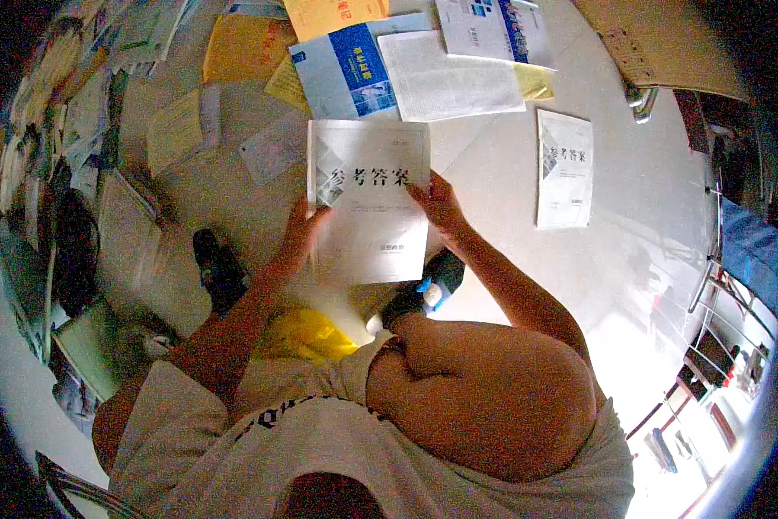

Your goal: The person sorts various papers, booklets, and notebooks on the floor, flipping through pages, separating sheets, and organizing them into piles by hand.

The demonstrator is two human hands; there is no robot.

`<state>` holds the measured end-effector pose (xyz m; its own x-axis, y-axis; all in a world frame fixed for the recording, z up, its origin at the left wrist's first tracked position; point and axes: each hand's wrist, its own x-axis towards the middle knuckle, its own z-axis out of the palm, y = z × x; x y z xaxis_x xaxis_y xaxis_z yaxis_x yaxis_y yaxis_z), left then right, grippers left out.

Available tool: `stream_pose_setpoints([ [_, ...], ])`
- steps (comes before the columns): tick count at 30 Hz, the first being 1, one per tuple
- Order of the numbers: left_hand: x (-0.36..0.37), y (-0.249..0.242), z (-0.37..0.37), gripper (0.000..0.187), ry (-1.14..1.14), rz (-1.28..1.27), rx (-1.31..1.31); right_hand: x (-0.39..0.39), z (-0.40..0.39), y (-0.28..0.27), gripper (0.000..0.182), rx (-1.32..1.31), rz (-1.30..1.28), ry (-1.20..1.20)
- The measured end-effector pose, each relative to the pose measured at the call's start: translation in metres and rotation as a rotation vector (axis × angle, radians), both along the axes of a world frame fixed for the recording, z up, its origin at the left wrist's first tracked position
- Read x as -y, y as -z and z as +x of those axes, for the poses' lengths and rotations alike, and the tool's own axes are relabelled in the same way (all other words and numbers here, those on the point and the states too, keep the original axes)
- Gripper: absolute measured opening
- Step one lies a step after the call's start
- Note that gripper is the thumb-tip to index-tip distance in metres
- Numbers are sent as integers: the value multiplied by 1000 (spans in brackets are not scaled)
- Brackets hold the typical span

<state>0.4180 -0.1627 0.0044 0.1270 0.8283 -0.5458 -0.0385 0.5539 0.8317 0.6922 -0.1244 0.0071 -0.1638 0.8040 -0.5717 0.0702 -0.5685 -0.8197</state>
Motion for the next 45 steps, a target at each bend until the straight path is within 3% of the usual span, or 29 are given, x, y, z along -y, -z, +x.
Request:
stream_pose_setpoints([
  [4,16,19,-3,34,-16,138,-235,9,-5,33,46,166,62,-61],
  [5,22,39,-7,34,-16,138,-233,11,-4,46,46,191,94,-75],
  [6,31,74,-12,37,20,160,-378,15,1,68,45,369,112,-154],
  [7,36,93,-15,40,57,182,-522,15,0,65,45,373,113,-156],
  [9,37,73,-10,46,35,260,-598,12,6,69,43,487,-53,-296],
  [11,33,52,-4,53,13,340,-670,-5,-1,26,42,605,-54,-363],
  [13,30,37,-3,65,57,457,-1027,-18,4,22,46,791,289,-346],
  [14,27,31,-3,71,40,413,-1020,-26,12,39,52,1036,614,-395],
  [17,11,7,5,75,94,489,-1197,-78,13,15,72,1060,706,-364],
  [19,8,7,7,73,150,585,-1147,-107,9,20,82,1177,762,-395],
  [20,6,8,11,70,257,683,-1079,-121,7,30,94,1193,801,-397],
  [21,5,7,14,67,364,778,-1008,-130,1,32,94,1194,803,-391],
  [24,8,7,31,60,444,754,-973,-147,-21,33,103,1310,433,-522],
  [27,12,13,37,58,439,746,-941,-150,-32,36,103,1360,458,-435],
  [32,14,14,41,55,466,717,-980,-154,-33,40,92,1404,425,-470],
  [37,13,12,42,56,459,722,-989,-155,-8,59,64,1568,666,-577],
  [40,13,12,41,57,486,732,-1022,-171,31,67,43,1250,672,-464],
  [41,12,10,41,58,468,712,-981,-178,24,12,36,1219,475,-472],
  [43,10,8,42,59,448,690,-938,-190,29,-36,33,1219,440,-497],
  [45,1,8,44,67,246,643,-781,-202,68,-38,43,922,829,-401],
])
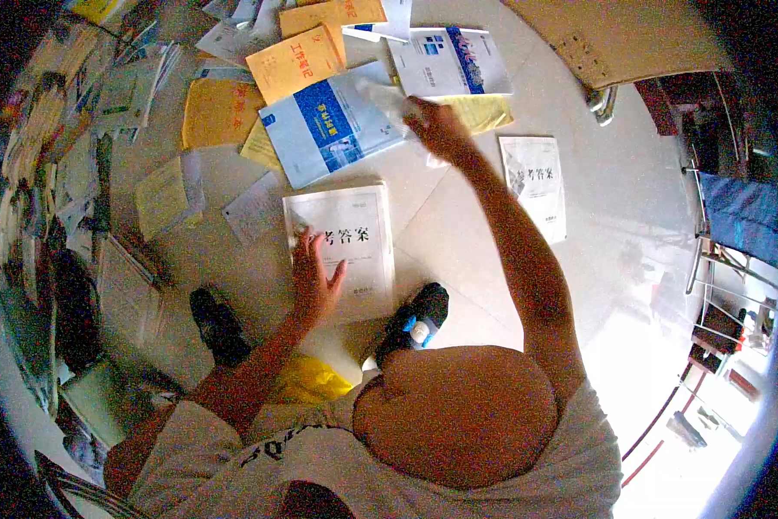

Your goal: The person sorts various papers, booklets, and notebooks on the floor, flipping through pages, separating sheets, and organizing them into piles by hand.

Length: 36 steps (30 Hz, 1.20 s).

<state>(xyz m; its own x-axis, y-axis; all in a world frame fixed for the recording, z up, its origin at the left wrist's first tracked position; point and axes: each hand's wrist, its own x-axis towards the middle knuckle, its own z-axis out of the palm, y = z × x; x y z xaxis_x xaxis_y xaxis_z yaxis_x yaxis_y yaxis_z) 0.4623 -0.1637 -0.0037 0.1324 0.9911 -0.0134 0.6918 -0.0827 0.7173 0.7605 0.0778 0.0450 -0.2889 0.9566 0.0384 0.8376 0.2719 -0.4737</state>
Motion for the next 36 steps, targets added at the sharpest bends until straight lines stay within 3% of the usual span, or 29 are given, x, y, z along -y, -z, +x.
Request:
stream_pose_setpoints([
  [2,-20,4,-3,73,-69,27,104,8,5,-65,54,-601,-308,103],
  [4,-48,0,-10,79,-135,54,212,14,16,-95,61,-819,-480,94],
  [6,-81,-31,-24,87,-141,90,500,19,14,-106,66,-837,-555,101],
  [8,-104,-64,-31,88,-12,-75,800,21,10,-98,66,-750,-739,45],
  [9,-109,-76,-33,73,90,-237,1006,26,4,-88,60,-813,-687,42],
  [10,-112,-82,-33,73,89,-238,1002,24,-2,-79,56,-796,-704,0],
  [12,-118,-92,-30,57,64,-586,889,26,-16,-63,60,-856,-747,70],
  [13,-116,-101,-23,47,-65,-572,882,27,-25,-57,60,-862,-750,68],
  [17,-105,-29,-58,41,-180,-613,1031,30,-34,-33,46,-814,-795,187],
  [19,-95,-4,-85,34,-146,-709,503,32,-30,-6,38,-767,-827,139],
  [22,-50,16,-80,31,-230,-805,678,65,-26,46,51,-691,-961,219],
  [23,-36,41,-76,33,-228,-771,567,73,-27,55,65,-611,-970,245],
  [24,-29,19,-59,32,-207,-654,488,82,-23,79,72,-536,-895,230],
  [27,-3,31,-33,30,-317,-522,695,116,-33,78,62,-780,-886,496],
  [28,0,26,-31,30,-305,-425,426,125,-41,77,45,-698,-929,607],
  [29,2,20,-30,32,-289,-323,158,136,-39,87,37,-641,-925,506],
  [30,3,14,-29,32,-292,-325,156,145,-40,91,30,-586,-918,402],
  [32,2,1,-29,40,-260,199,-161,161,-39,98,26,-609,-812,388],
  [34,8,22,-31,50,-330,63,-81,167,-39,105,27,-333,-687,381],
  [36,11,61,-36,55,-537,-225,434,171,-45,84,28,-448,-807,440],
])
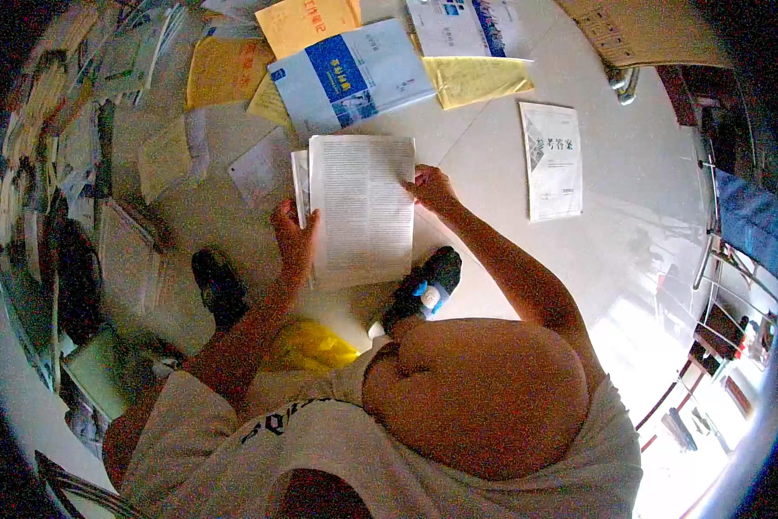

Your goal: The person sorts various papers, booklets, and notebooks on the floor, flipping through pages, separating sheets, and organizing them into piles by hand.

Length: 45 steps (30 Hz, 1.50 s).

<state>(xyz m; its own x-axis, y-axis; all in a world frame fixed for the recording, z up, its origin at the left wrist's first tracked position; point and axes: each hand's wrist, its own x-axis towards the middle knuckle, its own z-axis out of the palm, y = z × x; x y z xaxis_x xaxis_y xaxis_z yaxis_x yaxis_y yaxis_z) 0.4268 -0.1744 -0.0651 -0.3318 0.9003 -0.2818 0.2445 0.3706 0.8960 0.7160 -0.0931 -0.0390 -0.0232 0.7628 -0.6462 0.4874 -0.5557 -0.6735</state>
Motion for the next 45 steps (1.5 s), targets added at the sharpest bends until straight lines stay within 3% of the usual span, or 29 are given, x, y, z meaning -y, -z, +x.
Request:
stream_pose_setpoints([
  [2,-5,5,-7,59,77,-53,0,3,-5,-5,33,102,-22,-116],
  [4,-11,-9,-7,63,223,-136,-292,12,-13,6,36,241,106,-208],
  [5,-14,-16,-3,63,223,-136,-292,15,-16,12,39,380,237,-297],
  [7,-16,-20,3,68,309,-155,-561,18,-24,0,42,378,270,-306],
  [10,-12,-13,3,72,365,26,-642,21,-29,-10,51,294,163,-253],
  [12,-6,-13,5,75,362,19,-652,33,-42,-12,59,508,452,-316],
  [14,0,-16,13,78,364,11,-657,35,-51,-13,65,535,470,-326],
  [17,18,-23,26,75,270,35,-734,38,-58,-15,70,480,468,-153],
  [20,29,-23,30,68,270,121,-690,20,-49,-20,80,324,174,42],
  [22,34,-18,31,61,303,170,-698,20,-48,-14,81,398,291,-18],
  [24,35,-14,32,60,291,193,-694,17,-44,-14,78,219,126,193],
  [27,35,-17,32,59,265,207,-683,13,-48,-15,83,56,-8,133],
  [28,33,-18,33,59,260,197,-666,15,-52,-14,79,58,84,113],
  [31,34,-19,33,57,265,164,-693,15,-48,-6,69,22,-10,-58],
  [33,34,-20,32,58,265,135,-685,31,-53,7,70,570,472,-285],
  [34,34,-18,33,59,271,103,-671,35,-54,4,69,534,454,-272],
  [36,36,-16,29,59,281,136,-642,40,-61,3,63,-111,164,63],
  [37,35,-17,29,60,292,161,-613,48,-72,-13,55,-244,96,250],
  [38,35,-18,29,60,285,171,-611,52,-69,-10,55,-242,107,246],
  [40,35,-24,29,61,304,120,-644,55,-61,-4,52,-414,-182,279],
  [42,32,-27,27,61,310,128,-643,59,-58,-11,49,-464,-170,304],
  [45,26,-36,17,62,356,146,-618,51,-59,-21,46,-329,-53,150],
])
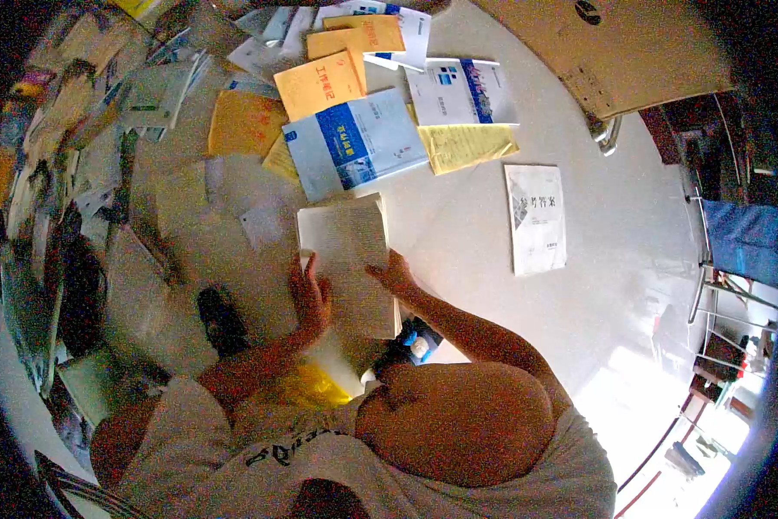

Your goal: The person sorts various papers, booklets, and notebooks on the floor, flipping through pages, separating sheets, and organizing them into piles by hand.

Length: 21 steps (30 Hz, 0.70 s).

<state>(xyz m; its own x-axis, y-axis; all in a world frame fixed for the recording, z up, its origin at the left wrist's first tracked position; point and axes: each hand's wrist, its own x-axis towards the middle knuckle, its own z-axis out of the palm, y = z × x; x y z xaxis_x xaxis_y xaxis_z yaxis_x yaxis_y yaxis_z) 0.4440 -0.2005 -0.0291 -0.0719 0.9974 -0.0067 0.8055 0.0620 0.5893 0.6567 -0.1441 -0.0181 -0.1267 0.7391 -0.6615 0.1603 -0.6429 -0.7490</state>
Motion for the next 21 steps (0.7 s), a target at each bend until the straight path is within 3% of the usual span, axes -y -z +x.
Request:
stream_pose_setpoints([
  [2,-4,-9,-18,63,25,-4,11,-7,-2,-3,42,189,111,-92],
  [4,-23,-13,-59,58,269,-174,224,-11,15,15,41,149,143,-123],
  [5,-41,-27,-88,58,243,-161,210,-18,25,24,40,122,158,-145],
  [7,-64,-76,-167,55,927,-749,82,-44,31,-45,44,33,-7,-162],
  [9,-66,-93,-250,53,1415,-363,-271,-61,42,-75,44,-8,32,-168],
  [10,-71,-127,-262,53,1390,-365,-275,-68,42,-94,45,15,46,-183],
  [12,-65,-212,-288,68,451,-1231,78,-83,36,-124,47,1,85,-224],
  [14,-52,-224,-300,74,421,-1126,163,-97,11,-148,50,-192,141,-228],
  [16,-38,-191,-314,85,415,-898,421,-116,-32,-183,55,-198,141,-317],
  [18,-31,-190,-309,87,273,-652,731,-137,-78,-198,61,-190,153,-404],
  [20,-35,-218,-286,85,150,-535,867,-151,-134,-207,60,-238,155,-496],
  [21,-38,-212,-283,79,-56,-584,1209,-154,-162,-206,60,-239,158,-518],
])
